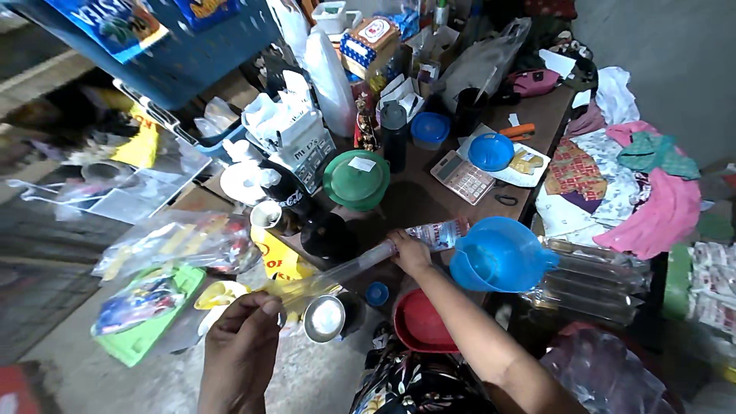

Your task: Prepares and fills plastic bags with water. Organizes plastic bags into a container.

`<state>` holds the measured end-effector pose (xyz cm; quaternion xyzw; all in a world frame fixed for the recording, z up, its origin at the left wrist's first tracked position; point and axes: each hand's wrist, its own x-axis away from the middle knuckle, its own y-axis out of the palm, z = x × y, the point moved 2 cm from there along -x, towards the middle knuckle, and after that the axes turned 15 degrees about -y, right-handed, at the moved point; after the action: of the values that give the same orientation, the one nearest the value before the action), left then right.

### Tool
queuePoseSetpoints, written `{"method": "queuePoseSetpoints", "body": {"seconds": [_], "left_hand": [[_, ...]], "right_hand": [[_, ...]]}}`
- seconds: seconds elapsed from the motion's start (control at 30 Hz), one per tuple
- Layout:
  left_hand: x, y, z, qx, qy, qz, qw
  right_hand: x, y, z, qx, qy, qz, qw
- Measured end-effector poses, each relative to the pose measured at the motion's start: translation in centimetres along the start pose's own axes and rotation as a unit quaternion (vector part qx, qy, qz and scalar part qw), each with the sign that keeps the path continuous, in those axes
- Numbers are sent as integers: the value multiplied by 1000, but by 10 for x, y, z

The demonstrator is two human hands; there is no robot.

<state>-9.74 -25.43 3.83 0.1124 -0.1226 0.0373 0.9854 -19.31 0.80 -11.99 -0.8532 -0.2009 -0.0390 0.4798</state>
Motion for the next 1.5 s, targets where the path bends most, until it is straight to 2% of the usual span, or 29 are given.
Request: {"method": "queuePoseSetpoints", "body": {"seconds": [0.1, 0.17, 0.27, 0.33, 0.4, 0.47, 0.5, 0.57, 0.67, 0.73, 0.87, 1.0, 1.1, 1.17, 1.23, 1.37, 1.43, 1.5], "left_hand": [[9, -15, 13, 4, 20, -12, 1000], [16, -47, 26, 19, 35, -22, 999], [24, -84, 51, 9, 104, -30, 994], [28, -76, 58, -45, 116, -40, 991], [35, -50, 56, -80, 108, -22, 991], [42, -22, 49, -88, 111, 4, 990], [44, -11, 44, -91, 114, 8, 989], [45, 3, 32, -82, 110, -13, 990], [42, 18, 17, -59, 85, -61, 993], [44, 27, 13, -49, 65, -90, 993], [48, 50, 7, -40, 65, -156, 985], [55, 65, 7, -121, 162, -220, 954], [52, 65, 11, -144, 236, -249, 928], [44, 65, 8, -176, 267, -269, 908], [36, 70, -4, -205, 256, -326, 886], [22, 77, -41, -266, 202, -398, 854], [20, 82, -54, -250, 166, -441, 846], [25, 98, -57, -204, 163, -493, 830]], "right_hand": [[0, 1, 6, -7, 30, -7, 999], [2, 6, 16, -14, 49, -6, 999], [6, 11, 27, -32, 71, 15, 997], [11, 7, 20, -33, 82, 2, 996], [23, -6, 1, -50, 71, 12, 996], [43, -19, -22, -114, 2, 107, 988], [56, -25, -37, -172, -51, 170, 969], [85, -40, -73, -300, -163, 257, 904], [124, -65, -120, -410, -307, 278, 812], [143, -76, -139, -425, -352, 260, 792], [166, -81, -153, -431, -348, 232, 799], [182, -84, -150, -448, -313, 251, 799], [198, -93, -141, -435, -337, 251, 797], [211, -100, -136, -396, -359, 239, 810], [227, -106, -130, -345, -369, 258, 824], [262, -126, -99, -291, -367, 350, 811], [281, -137, -81, -267, -345, 377, 817], [296, -143, -71, -250, -318, 374, 835]]}}
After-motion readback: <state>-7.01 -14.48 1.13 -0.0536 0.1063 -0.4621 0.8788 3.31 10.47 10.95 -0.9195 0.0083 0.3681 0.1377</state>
